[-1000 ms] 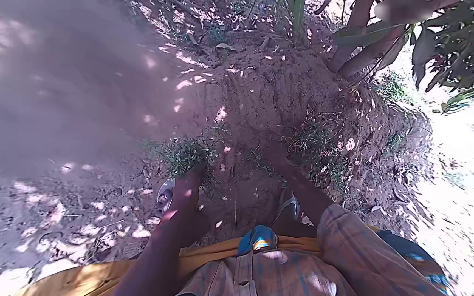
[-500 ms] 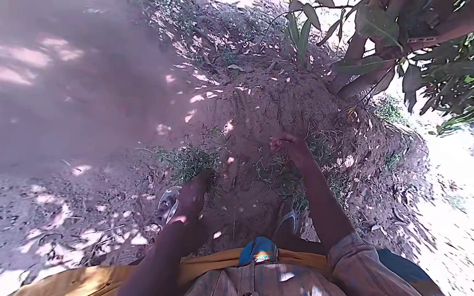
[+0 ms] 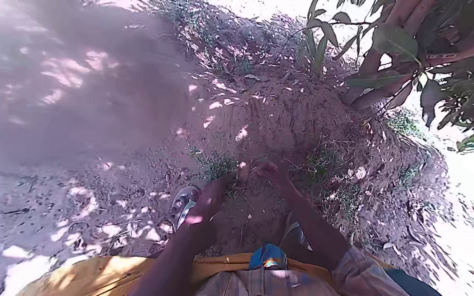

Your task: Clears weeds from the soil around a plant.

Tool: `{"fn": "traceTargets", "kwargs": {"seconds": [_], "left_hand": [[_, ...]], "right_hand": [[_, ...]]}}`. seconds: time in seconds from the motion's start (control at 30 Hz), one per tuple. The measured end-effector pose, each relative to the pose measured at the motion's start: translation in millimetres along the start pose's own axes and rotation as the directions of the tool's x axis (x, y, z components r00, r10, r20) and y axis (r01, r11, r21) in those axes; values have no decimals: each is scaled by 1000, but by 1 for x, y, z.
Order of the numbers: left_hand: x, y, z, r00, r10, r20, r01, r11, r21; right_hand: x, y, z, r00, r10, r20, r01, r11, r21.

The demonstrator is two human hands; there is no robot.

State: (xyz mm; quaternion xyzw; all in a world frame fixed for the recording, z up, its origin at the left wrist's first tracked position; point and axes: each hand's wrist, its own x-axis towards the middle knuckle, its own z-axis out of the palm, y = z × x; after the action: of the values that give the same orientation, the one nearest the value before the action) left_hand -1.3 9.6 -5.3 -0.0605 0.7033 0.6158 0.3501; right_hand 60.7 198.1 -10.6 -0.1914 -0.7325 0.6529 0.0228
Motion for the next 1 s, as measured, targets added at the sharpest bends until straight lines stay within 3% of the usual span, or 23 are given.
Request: {"fn": "traceTargets", "kwargs": {"seconds": [0.07, 0.17, 0.3, 0.37, 0.43, 0.47, 0.53, 0.63, 0.67, 0.73, 0.8, 0.9, 1.0], "left_hand": [[0, -3, 0, 999, -20, 37, 19, 1000, 14], [6, -8, -3, 1000, 7, -24, -9, 996, -85], [7, -5, -3, 1000, 16, -14, -17, 995, -103], [5, -4, -3, 1000, -26, 10, 27, 999, -47], [2, -4, -4, 999, -39, 37, 39, 999, 4], [1, -5, -4, 999, -27, 38, 25, 999, 39], [-1, -6, -6, 997, 50, 65, -62, 979, 195], [-4, -5, -15, 971, 150, 186, -234, 751, 617], [-4, -4, -15, 973, 155, 173, -231, 724, 650], [0, -5, -10, 986, 156, 54, -161, 843, 513], [6, -11, -12, 979, 202, 10, -188, 897, 401], [7, -9, -10, 973, 219, -78, -191, 943, 274], [5, -8, -6, 965, 232, -121, -206, 959, 196]], "right_hand": [[-9, -1, 27, 998, -53, 17, 56, 984, -170], [-29, -11, 52, 985, -107, 136, 160, 863, -478], [-45, -18, 65, 945, 72, 319, 180, 700, -691], [-41, -10, 69, 926, 117, 360, 205, 644, -737], [-41, 2, 68, 923, 5, 384, 298, 623, -724], [-41, 7, 68, 922, -50, 384, 332, 612, -718], [-42, 5, 66, 919, -19, 395, 326, 599, -731], [-40, 2, 65, 891, 67, 449, 323, 600, -731], [-38, 1, 62, 877, 100, 469, 312, 624, -717], [-30, -2, 47, 852, 167, 496, 255, 695, -673], [-18, 1, 24, 874, 185, 449, 158, 766, -623], [-6, 7, -9, 987, 78, 142, 10, 845, -535], [-3, 14, -33, 991, 105, -78, -130, 837, -531]]}}
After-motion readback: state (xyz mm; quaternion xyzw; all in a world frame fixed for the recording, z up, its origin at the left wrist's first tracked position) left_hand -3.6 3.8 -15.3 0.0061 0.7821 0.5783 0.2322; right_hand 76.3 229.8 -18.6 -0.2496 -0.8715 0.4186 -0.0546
